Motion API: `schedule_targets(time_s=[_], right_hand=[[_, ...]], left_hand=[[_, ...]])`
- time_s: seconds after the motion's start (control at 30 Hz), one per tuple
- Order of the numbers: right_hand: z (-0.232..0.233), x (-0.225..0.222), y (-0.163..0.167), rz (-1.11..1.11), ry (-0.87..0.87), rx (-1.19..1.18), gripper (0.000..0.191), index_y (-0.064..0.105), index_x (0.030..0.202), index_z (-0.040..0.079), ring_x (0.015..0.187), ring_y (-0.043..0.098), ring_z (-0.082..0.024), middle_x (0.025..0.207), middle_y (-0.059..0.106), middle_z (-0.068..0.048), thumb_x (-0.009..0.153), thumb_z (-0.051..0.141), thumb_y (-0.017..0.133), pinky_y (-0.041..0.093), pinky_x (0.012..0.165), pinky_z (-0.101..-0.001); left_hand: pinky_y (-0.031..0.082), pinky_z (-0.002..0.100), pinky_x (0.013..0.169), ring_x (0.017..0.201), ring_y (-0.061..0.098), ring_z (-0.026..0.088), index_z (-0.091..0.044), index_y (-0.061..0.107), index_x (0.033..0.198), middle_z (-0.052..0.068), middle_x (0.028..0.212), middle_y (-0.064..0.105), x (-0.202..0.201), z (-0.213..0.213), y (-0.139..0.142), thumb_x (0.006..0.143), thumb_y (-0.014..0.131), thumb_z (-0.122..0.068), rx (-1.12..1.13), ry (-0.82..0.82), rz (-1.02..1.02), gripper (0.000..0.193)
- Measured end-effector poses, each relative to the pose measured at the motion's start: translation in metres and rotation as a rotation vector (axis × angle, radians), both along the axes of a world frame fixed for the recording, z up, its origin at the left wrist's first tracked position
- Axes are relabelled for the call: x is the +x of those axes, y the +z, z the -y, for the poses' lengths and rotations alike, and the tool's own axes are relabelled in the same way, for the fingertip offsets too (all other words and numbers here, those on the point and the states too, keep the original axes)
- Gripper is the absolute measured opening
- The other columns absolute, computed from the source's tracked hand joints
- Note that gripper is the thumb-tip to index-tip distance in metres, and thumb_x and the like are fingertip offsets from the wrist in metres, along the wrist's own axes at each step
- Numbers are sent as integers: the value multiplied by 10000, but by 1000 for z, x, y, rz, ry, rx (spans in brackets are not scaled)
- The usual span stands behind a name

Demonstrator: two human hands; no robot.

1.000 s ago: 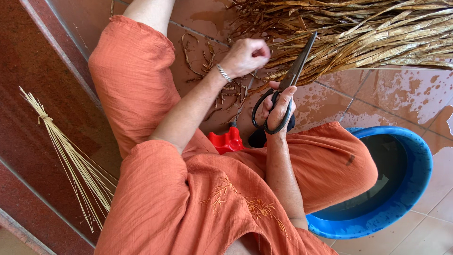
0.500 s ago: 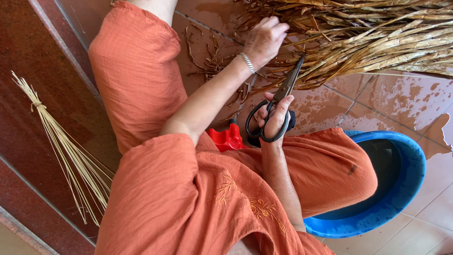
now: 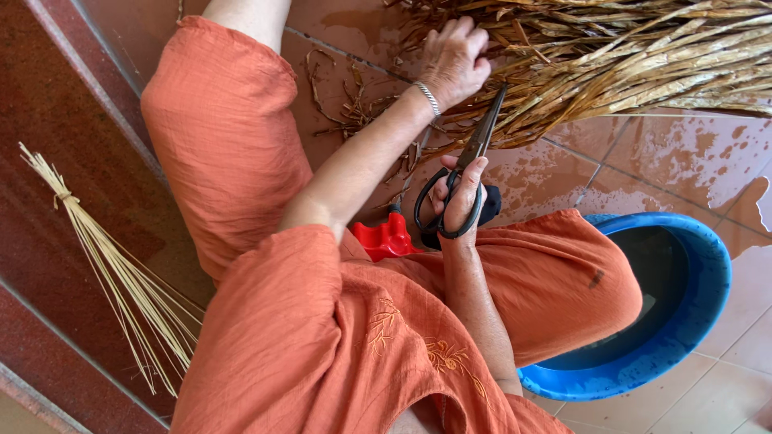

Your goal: The person sits on a tiled floor and uses scissors to trim the ends of dried plant stalks. The cut pieces fall onto the floor beside a blue basin.

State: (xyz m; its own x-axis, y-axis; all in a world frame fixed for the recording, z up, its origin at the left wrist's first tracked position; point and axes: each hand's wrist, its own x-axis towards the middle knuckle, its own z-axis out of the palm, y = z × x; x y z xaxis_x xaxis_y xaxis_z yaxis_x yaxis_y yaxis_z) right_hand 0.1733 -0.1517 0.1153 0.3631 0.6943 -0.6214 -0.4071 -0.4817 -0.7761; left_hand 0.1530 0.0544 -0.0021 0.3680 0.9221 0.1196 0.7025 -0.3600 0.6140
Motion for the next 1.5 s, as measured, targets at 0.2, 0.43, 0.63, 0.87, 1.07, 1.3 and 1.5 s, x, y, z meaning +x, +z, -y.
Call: schedule_targets(time_s=[0.2,0.43,0.63,0.87,1.07,1.3,1.5], right_hand=[[4,-3,-2,148,21,134,734,579,1189,-61,446,393,-83,609,477,0,1057,620,338,339,436,-238],[1,-3,-9,153,50,81,732,591,1202,-65,464,417,-83,613,496,-5,1057,609,345,364,455,-238],[-4,2,-5,8,64,101,747,590,1213,-67,477,412,-87,615,481,-6,1053,628,368,381,490,-258],[-1,1,-5,4,30,42,750,584,1208,-67,472,412,-90,616,497,-8,1044,630,361,372,478,-266],[4,0,-15,-50,80,55,799,583,1263,-22,510,456,-99,684,552,-24,1013,696,336,384,488,-255],[-6,11,-31,-149,136,70,861,550,1323,3,560,496,-116,764,557,-39,971,759,340,418,495,-261],[-9,6,-25,-129,102,126,829,534,1341,-23,563,494,-127,749,551,-48,1016,714,342,448,521,-281]], left_hand=[[591,345,626,653,708,124,-76,698,910,15,709,708,-42,-2,12,917,728,-125,-235,-206,369,58],[586,348,608,624,704,148,-54,658,1012,40,691,710,-25,5,16,909,734,-203,-424,-146,381,196],[580,357,630,626,683,125,-105,680,785,20,669,708,-13,-3,0,913,745,-209,-61,-58,342,178],[602,265,532,619,679,112,-90,649,810,36,697,697,-77,4,-1,1006,686,-147,-168,-86,357,207],[594,273,576,650,693,100,-67,678,855,36,746,732,-101,21,19,1000,694,-153,-293,-65,433,169],[564,251,587,647,661,53,-57,718,892,7,727,726,-103,22,26,994,725,-155,-485,-8,579,142],[531,175,460,547,620,17,-70,711,876,1,703,705,-109,25,27,960,732,-136,-750,98,779,109]])
